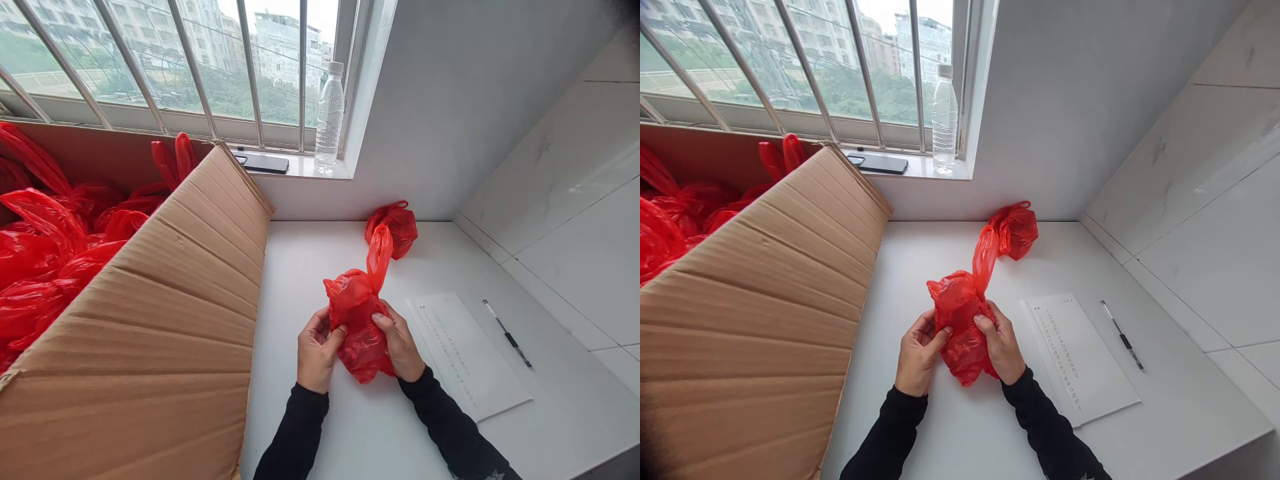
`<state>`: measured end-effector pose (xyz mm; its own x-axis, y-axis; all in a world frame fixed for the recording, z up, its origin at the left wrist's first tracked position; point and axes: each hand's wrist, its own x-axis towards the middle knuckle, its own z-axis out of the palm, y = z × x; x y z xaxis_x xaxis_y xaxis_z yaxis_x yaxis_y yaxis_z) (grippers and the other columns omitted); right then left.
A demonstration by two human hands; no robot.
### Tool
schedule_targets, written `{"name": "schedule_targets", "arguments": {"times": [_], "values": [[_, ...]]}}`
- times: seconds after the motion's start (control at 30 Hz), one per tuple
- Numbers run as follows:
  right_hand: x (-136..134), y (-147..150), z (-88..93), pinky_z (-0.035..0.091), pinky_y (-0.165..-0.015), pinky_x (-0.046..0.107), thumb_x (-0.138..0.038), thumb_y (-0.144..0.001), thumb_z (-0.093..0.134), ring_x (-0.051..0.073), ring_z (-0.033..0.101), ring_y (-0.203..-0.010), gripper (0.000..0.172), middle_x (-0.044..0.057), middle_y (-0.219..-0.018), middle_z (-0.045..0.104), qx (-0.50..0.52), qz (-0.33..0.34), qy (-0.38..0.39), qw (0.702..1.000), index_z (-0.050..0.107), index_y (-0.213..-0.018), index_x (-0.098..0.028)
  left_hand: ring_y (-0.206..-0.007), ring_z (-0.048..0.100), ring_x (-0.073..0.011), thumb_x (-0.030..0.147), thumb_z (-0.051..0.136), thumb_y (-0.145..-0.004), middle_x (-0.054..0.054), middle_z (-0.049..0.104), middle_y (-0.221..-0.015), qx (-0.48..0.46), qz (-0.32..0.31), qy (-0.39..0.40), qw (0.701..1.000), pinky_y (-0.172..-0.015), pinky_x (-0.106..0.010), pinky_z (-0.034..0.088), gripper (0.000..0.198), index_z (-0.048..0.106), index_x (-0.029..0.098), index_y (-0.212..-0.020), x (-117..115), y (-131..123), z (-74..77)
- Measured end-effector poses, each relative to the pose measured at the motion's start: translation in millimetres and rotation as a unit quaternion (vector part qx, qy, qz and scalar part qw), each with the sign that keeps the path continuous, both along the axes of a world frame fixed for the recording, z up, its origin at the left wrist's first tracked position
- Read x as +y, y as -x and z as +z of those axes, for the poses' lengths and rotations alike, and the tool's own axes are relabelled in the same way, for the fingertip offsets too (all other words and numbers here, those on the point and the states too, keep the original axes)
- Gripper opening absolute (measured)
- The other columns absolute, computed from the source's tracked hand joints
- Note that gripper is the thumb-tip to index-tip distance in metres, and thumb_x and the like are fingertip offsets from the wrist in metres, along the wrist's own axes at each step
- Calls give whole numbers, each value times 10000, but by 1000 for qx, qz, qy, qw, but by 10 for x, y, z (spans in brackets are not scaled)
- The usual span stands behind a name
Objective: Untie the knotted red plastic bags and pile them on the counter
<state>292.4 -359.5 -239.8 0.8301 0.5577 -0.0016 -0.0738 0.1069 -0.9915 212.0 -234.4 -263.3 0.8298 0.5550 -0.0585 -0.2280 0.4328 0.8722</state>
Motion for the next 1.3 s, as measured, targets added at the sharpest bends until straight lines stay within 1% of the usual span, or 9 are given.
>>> {"name": "schedule_targets", "arguments": {"times": [0.3,0.6,0.7,0.8,0.9,0.97,1.13,1.23,1.3], "values": [[23,-5,20,477,-758,314,-425,-902,556,216,579,-831,237,23,-907,655,4,36,-3,999,629,-1002,-223,-885,697,-210,301,802,-702,-80,750,-969,25,25,40,999,-820,-320,548,452,679,158,-1113,0,-5,-39],[13,-16,2,462,-724,296,-423,-937,523,187,543,-784,235,12,-869,620,-13,37,-14,999,629,-988,-220,-788,676,-187,352,778,-731,-62,730,-850,38,25,1,999,-701,-273,528,267,684,145,-872,-23,9,7],[11,-11,27,469,-757,305,-415,-932,539,200,564,-836,232,17,-922,641,-28,41,-18,999,629,-1041,-231,-805,668,-173,352,742,-775,-39,712,-867,30,33,7,999,-709,-267,518,321,623,185,-1022,-54,9,42],[15,3,49,482,-783,315,-409,-917,570,206,584,-859,236,16,-954,654,-39,43,-15,998,621,-1076,-243,-768,653,-139,291,715,-807,19,680,-895,5,58,23,998,-686,-248,500,497,449,310,-1225,-74,16,70],[27,27,51,490,-850,341,-401,-895,612,219,601,-933,294,23,-1034,661,-43,40,-15,998,595,-1153,-261,-713,599,-109,258,677,-832,32,630,-832,-12,51,-21,998,-653,-208,461,180,564,249,-972,-68,27,59],[31,44,45,491,-882,355,-392,-872,650,224,608,-971,365,27,-1084,658,-46,39,-12,998,567,-1209,-277,-744,587,-124,277,645,-854,3,631,-819,-7,23,-48,999,-687,-219,461,83,620,198,-847,-61,37,50],[6,57,51,455,-989,405,-438,-900,600,260,583,-1124,447,59,-1259,608,-69,58,-15,996,529,-1313,-285,-1041,605,-251,366,621,-873,-100,665,-1141,-13,-49,-54,997,-909,-350,463,338,618,191,-1163,-65,61,115],[-8,35,67,430,-1031,415,-442,-966,482,262,539,-1210,382,68,-1304,589,-69,44,-25,996,556,-1301,-276,-1022,621,-261,355,672,-838,-108,682,-1110,-5,-38,-48,998,-902,-363,469,336,633,172,-1117,-63,58,138],[-10,10,64,422,-1046,413,-415,-957,520,254,539,-1215,351,65,-1292,600,-59,29,-33,997,568,-1276,-277,-968,633,-241,356,660,-849,-96,698,-1048,0,-29,-37,999,-877,-350,471,280,650,169,-1057,-54,50,121]]}}
